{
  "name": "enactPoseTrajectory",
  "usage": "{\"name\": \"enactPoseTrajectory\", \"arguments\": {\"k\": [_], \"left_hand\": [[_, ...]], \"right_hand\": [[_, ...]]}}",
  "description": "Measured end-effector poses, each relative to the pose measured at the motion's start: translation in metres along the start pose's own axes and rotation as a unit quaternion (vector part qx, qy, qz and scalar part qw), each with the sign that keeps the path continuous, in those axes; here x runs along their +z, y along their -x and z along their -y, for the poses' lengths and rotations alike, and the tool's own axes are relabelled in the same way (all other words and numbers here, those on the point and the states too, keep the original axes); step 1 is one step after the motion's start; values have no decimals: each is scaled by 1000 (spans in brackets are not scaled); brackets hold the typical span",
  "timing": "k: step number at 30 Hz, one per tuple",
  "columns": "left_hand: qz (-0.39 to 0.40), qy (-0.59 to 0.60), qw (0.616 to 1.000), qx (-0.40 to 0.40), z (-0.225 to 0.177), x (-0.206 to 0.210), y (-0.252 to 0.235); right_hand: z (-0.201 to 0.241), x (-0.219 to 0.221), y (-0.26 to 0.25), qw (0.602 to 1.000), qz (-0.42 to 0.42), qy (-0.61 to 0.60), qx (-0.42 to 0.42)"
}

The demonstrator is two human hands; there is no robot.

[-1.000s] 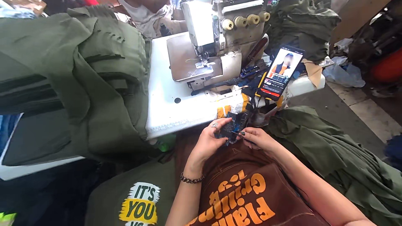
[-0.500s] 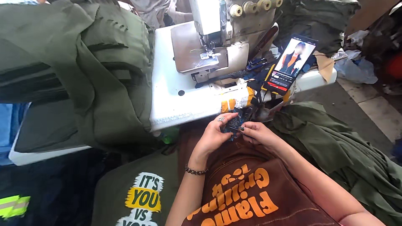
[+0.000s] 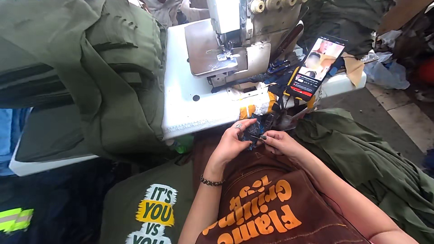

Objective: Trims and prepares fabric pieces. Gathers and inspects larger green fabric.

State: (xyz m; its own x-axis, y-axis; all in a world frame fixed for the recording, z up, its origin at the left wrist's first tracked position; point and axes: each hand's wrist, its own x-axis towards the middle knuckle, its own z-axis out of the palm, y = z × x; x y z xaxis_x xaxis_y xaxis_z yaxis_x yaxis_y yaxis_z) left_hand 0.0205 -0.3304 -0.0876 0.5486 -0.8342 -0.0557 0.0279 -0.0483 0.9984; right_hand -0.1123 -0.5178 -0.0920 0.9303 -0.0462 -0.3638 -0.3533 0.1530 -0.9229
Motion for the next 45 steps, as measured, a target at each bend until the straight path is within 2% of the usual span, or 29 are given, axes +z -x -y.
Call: {"name": "enactPoseTrajectory", "arguments": {"k": [7, 11, 13, 16, 25, 30, 34, 39, 45], "left_hand": [[23, -24, 999, -18, -2, 9, -5], [-6, -133, 989, -71, 2, 9, -8], [-23, -176, 980, -90, 1, 7, -7], [-40, -188, 977, -96, -3, 5, -4], [-33, -74, 997, -8, -4, 13, -3], [-28, -69, 997, -1, -9, 12, 0], [20, -75, 997, 2, -13, 3, 8], [56, -93, 994, 13, -13, -1, 9], [25, -77, 995, 58, -7, -7, 8]], "right_hand": [[2, 9, -11, 1000, -29, 2, -7], [-12, 0, -18, 995, -78, 65, 10], [-16, -9, -16, 990, -61, 121, 33], [-19, -15, -8, 989, -30, 144, 11], [2, 1, -7, 998, -46, 22, -34], [13, 5, -11, 990, -129, 10, -59], [18, -8, -15, 982, -178, -19, -52], [22, -10, -15, 982, -177, -32, -51], [20, -15, -16, 987, -150, -13, -50]]}}
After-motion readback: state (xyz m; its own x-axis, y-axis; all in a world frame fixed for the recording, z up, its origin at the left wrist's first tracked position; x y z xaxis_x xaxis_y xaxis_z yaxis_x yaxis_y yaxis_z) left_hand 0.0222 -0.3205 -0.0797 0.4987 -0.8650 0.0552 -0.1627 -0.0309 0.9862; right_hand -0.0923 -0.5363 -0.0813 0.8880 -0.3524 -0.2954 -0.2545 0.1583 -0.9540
